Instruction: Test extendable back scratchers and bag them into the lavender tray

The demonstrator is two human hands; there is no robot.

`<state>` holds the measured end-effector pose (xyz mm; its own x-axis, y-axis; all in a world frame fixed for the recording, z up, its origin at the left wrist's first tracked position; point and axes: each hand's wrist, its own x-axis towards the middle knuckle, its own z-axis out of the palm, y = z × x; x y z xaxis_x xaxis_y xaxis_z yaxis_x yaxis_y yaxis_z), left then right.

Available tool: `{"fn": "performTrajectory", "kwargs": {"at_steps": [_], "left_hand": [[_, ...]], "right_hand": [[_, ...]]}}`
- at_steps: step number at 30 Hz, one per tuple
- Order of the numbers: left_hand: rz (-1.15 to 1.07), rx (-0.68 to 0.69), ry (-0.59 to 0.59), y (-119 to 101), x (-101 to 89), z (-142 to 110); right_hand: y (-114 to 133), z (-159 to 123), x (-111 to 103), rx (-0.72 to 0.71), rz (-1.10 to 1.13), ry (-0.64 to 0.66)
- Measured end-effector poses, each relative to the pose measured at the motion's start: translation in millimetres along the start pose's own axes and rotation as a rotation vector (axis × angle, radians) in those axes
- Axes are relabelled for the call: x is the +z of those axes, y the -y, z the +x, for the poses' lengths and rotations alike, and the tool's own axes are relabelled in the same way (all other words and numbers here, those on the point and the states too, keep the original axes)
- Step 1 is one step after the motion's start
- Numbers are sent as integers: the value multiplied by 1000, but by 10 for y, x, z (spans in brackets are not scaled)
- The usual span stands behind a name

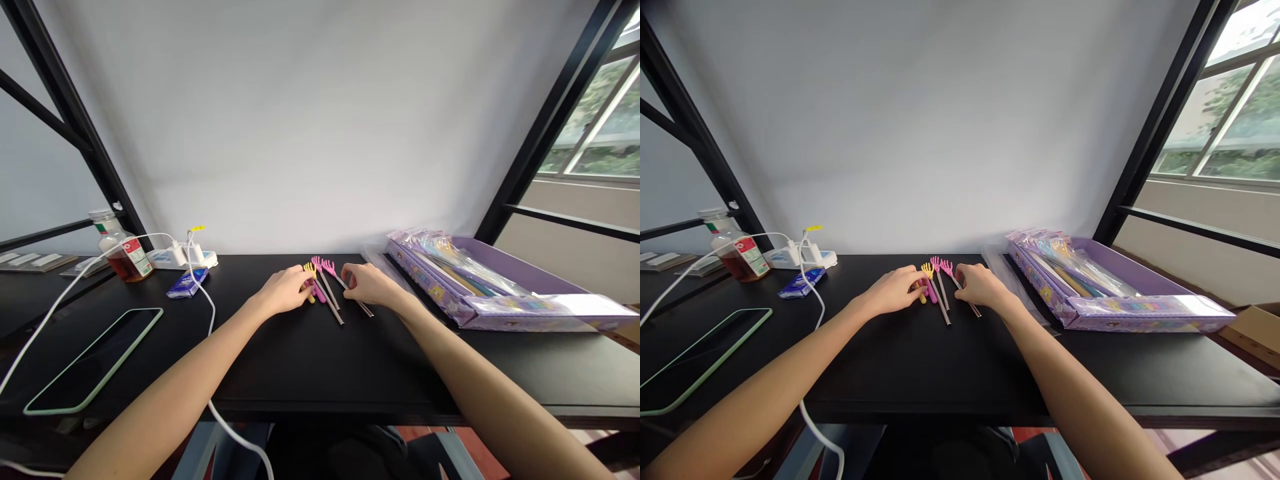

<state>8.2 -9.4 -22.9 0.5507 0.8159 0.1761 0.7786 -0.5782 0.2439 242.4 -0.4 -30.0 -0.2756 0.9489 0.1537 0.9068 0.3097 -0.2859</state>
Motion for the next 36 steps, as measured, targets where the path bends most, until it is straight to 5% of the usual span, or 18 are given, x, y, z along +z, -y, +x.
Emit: {"fn": "performTrajectory", "kwargs": {"at_steps": [4, 9, 16, 26, 29, 32, 36], "left_hand": [[18, -22, -26, 21, 5, 7], [-5, -26, -148, 13, 27, 39], [-422, -21, -302, -34, 97, 120], [-1002, -111, -199, -94, 103, 145], [-840, -73, -240, -31, 82, 151], [-425, -42, -334, 86, 58, 130], [-89, -52, -205, 214, 79, 86]], "right_hand": [[-39, -12, -50, 113, 36, 42], [-79, 10, -58, 279, 507, 117], [7, -4, -73, -32, 848, 189], [124, -70, -117, -171, 897, 203], [131, -80, -138, -95, 886, 210], [127, -88, -167, -22, 901, 220], [115, -85, -180, 15, 1043, 171]]}}
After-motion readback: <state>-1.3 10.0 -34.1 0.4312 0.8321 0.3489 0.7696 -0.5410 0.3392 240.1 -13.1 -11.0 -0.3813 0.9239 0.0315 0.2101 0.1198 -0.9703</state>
